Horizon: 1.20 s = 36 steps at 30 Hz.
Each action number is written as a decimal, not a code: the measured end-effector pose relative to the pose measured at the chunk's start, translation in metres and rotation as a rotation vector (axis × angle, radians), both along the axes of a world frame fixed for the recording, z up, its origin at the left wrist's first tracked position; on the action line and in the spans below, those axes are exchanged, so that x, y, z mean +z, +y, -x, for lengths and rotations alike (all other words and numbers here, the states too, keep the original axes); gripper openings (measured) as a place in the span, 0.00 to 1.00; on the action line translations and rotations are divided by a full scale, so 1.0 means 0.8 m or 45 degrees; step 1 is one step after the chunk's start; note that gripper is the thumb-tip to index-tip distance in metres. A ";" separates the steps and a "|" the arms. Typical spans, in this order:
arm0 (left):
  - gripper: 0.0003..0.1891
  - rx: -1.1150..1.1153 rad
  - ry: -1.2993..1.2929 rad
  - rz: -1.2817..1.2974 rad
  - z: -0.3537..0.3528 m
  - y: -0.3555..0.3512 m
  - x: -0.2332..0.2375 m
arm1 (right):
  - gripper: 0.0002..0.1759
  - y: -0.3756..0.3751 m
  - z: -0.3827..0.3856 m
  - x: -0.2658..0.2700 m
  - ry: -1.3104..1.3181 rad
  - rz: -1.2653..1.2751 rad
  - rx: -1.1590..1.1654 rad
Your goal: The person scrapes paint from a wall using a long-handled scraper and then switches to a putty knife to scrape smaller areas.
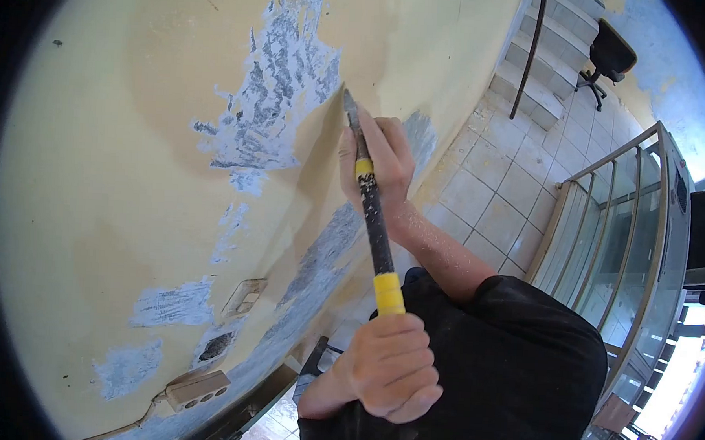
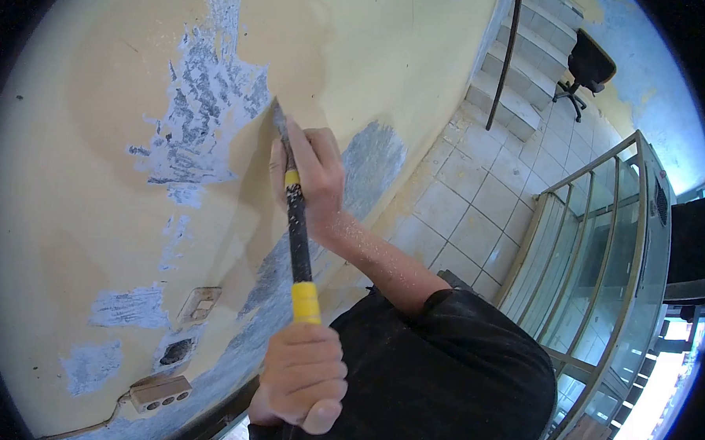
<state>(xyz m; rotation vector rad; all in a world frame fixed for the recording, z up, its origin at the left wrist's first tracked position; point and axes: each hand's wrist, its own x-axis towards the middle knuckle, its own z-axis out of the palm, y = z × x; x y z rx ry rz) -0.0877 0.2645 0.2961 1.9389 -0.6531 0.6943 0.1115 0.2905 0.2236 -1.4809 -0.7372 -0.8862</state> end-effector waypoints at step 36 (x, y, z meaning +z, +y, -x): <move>0.12 0.082 -0.202 -0.118 -0.019 -0.025 -0.046 | 0.18 0.007 -0.014 -0.017 -0.127 -0.091 0.065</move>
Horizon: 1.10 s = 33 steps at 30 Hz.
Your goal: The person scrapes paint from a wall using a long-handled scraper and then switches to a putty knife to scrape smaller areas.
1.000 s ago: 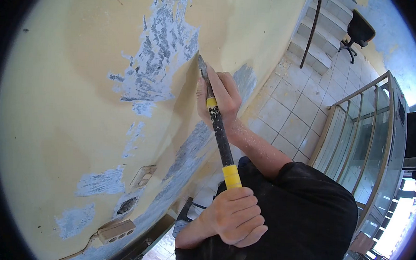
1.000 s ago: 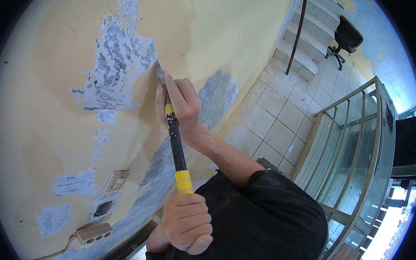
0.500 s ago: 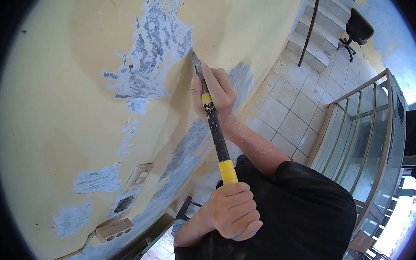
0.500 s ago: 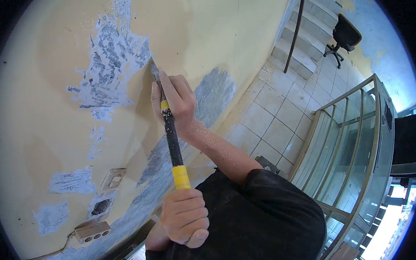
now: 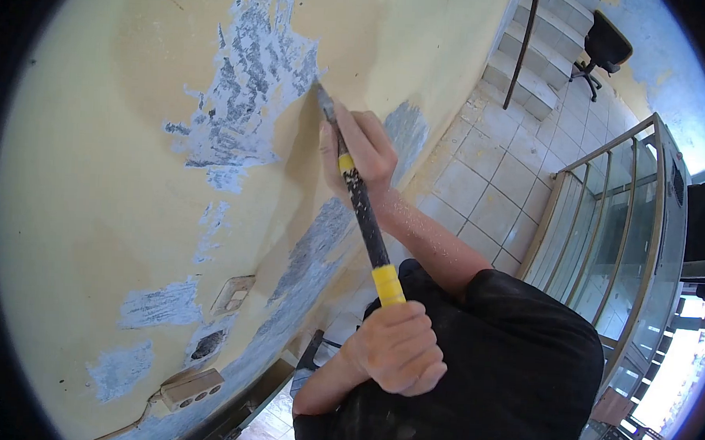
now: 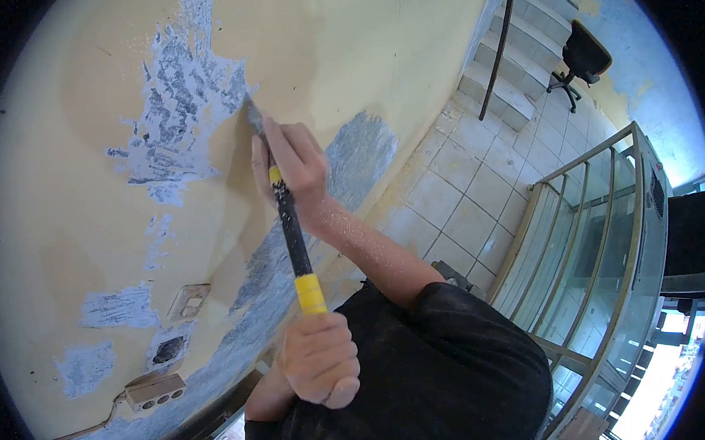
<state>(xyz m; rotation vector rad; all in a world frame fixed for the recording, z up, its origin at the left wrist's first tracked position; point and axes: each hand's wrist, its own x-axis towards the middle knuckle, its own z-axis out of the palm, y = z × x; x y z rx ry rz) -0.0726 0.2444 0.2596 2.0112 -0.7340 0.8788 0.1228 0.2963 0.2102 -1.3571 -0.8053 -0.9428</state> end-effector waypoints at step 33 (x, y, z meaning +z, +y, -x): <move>0.12 -0.008 -0.044 0.047 -0.026 0.012 -0.013 | 0.18 -0.007 -0.028 0.000 0.055 0.008 -0.059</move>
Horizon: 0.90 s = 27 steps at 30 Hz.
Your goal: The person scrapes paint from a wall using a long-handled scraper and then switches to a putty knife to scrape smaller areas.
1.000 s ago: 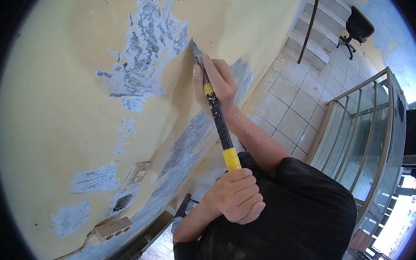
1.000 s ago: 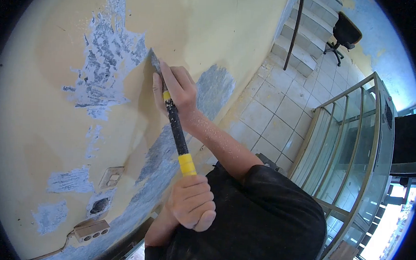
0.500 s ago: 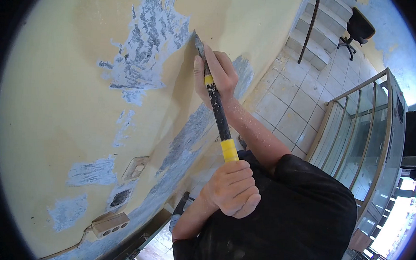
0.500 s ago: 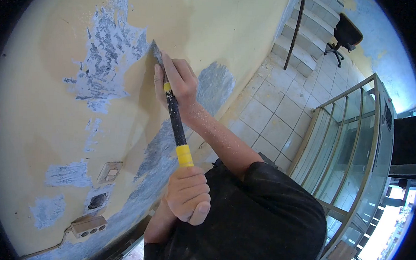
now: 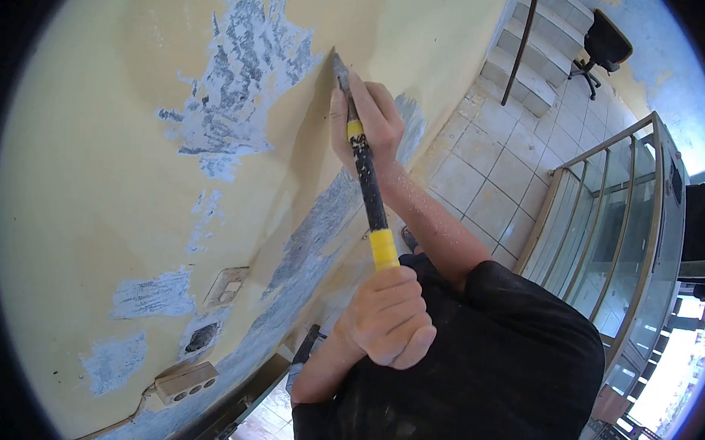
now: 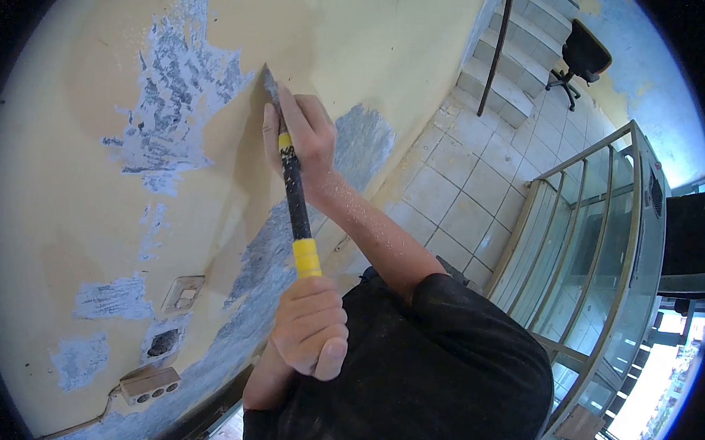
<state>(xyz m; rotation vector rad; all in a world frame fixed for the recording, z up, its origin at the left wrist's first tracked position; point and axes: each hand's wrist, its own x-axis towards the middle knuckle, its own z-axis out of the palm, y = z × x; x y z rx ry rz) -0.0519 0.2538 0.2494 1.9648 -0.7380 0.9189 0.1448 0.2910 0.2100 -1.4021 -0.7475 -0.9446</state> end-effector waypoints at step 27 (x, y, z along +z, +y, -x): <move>0.12 0.052 0.018 -0.073 0.002 -0.010 -0.016 | 0.17 0.010 0.005 -0.001 -0.103 -0.026 0.043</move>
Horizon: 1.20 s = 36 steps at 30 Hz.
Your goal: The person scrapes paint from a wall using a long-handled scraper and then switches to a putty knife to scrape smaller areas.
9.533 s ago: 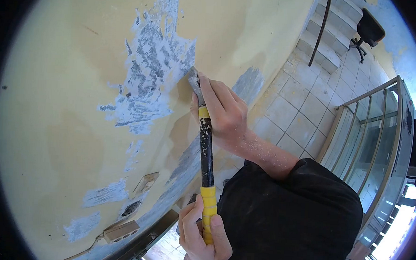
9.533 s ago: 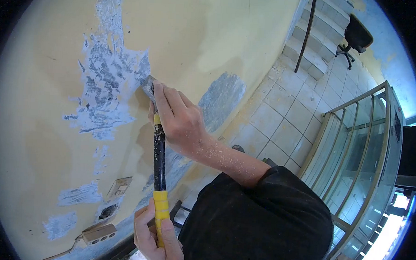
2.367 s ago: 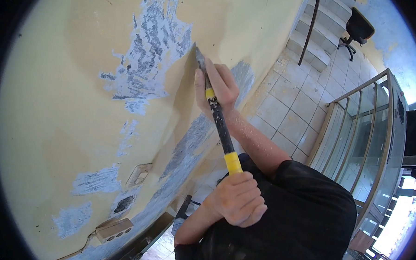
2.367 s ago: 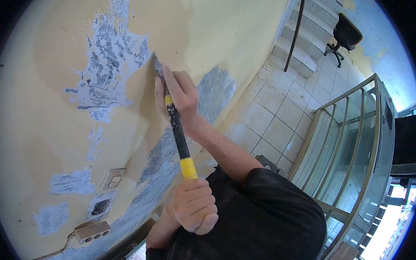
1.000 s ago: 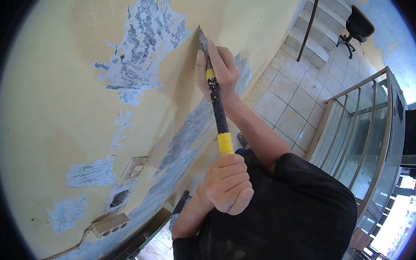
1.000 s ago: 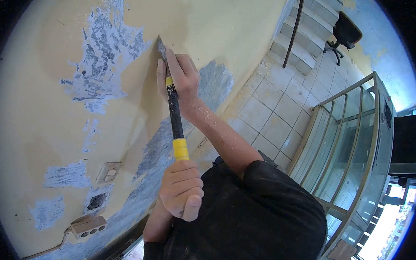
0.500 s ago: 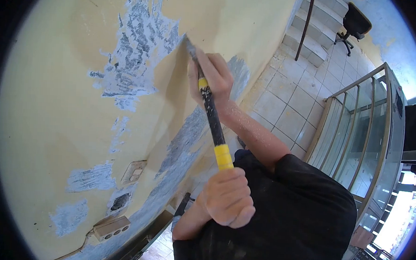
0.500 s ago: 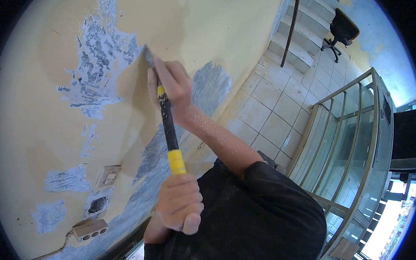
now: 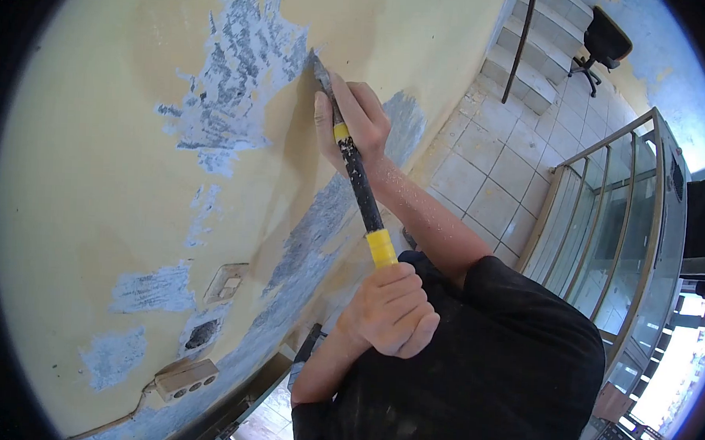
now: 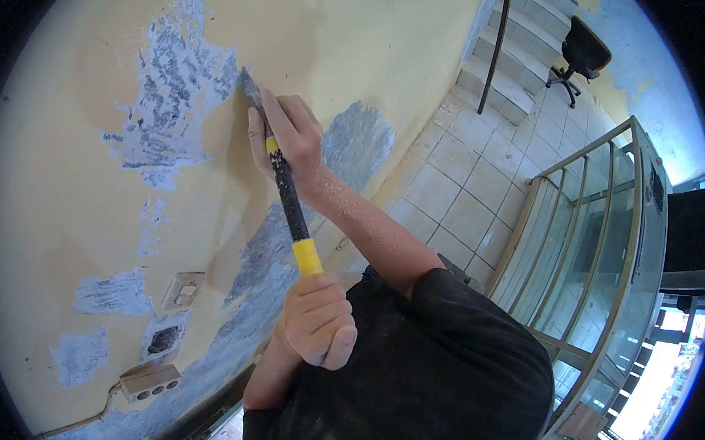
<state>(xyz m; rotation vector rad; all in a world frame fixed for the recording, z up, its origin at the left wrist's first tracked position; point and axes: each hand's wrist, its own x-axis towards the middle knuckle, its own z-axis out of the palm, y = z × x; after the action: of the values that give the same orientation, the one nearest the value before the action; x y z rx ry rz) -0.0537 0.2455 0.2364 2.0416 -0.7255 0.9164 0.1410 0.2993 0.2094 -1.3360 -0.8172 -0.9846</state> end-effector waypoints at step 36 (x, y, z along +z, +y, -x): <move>0.12 0.026 -0.020 0.076 0.003 0.000 0.017 | 0.15 -0.004 -0.005 0.005 0.053 -0.040 -0.023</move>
<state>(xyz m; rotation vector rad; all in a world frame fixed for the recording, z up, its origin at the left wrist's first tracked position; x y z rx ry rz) -0.0560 0.2457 0.2502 1.9947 -0.6789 0.9552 0.1449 0.2965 0.2132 -1.3349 -0.7564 -0.9771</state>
